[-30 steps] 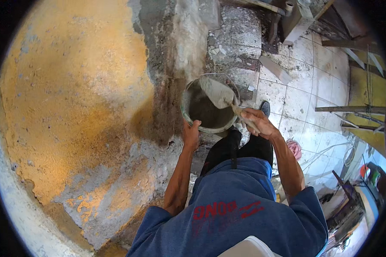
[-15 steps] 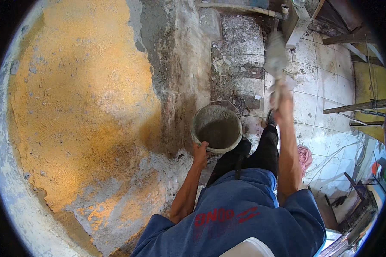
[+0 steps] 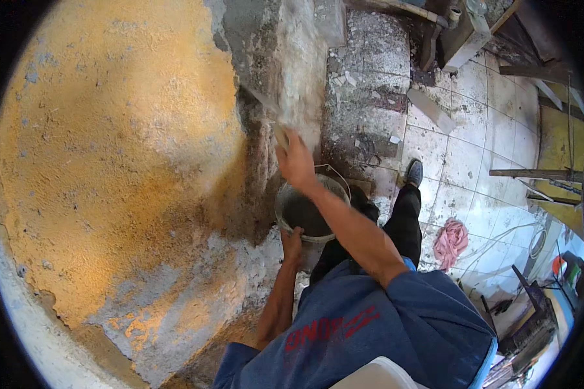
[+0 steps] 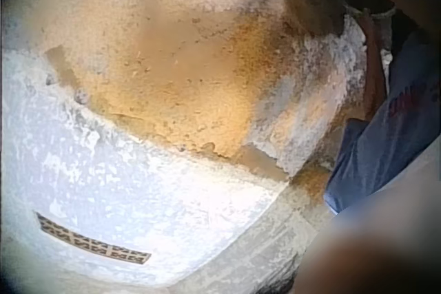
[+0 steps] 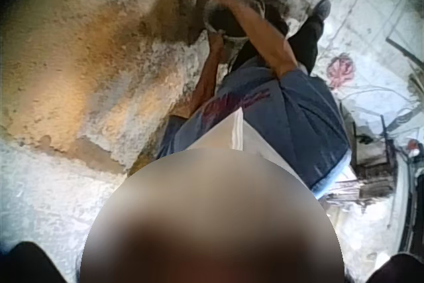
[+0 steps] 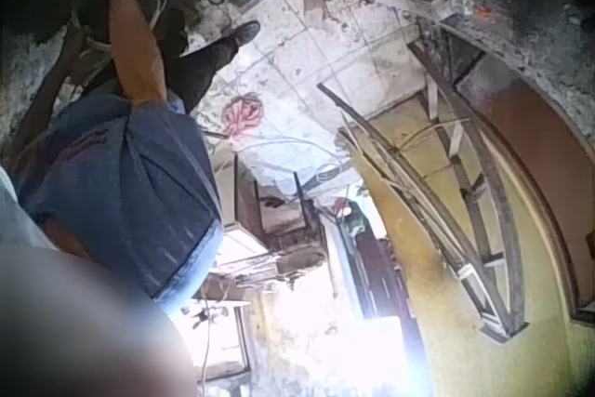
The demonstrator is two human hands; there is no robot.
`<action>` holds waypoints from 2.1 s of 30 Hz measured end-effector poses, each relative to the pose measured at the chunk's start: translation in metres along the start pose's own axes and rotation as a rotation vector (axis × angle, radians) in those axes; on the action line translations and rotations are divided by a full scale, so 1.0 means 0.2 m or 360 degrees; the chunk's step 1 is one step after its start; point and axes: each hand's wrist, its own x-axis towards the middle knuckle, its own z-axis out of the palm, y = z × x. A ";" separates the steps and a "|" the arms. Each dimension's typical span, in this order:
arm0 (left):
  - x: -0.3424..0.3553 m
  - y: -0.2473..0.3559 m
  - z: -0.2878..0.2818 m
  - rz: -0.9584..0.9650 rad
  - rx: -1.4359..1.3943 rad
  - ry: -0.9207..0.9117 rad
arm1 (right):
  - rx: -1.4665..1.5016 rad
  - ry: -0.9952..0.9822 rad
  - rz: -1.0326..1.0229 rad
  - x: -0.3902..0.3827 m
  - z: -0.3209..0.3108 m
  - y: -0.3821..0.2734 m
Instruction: The person applies cement plaster to a masonry wall using a trowel and a wooden float.
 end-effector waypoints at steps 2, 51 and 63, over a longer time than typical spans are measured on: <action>0.04 -0.01 -0.05 0.0137 -0.0198 -0.0069 | 0.0042 -0.0101 -0.0064 -0.12 -0.05 0.00; -0.16 0.04 0.15 -0.0073 -0.0773 -0.0108 | 0.0280 -0.0237 0.0195 0.61 0.19 0.04; -0.06 -0.04 0.17 -0.0217 -0.0521 0.0111 | 0.1186 -0.0155 0.0864 0.03 0.48 -0.05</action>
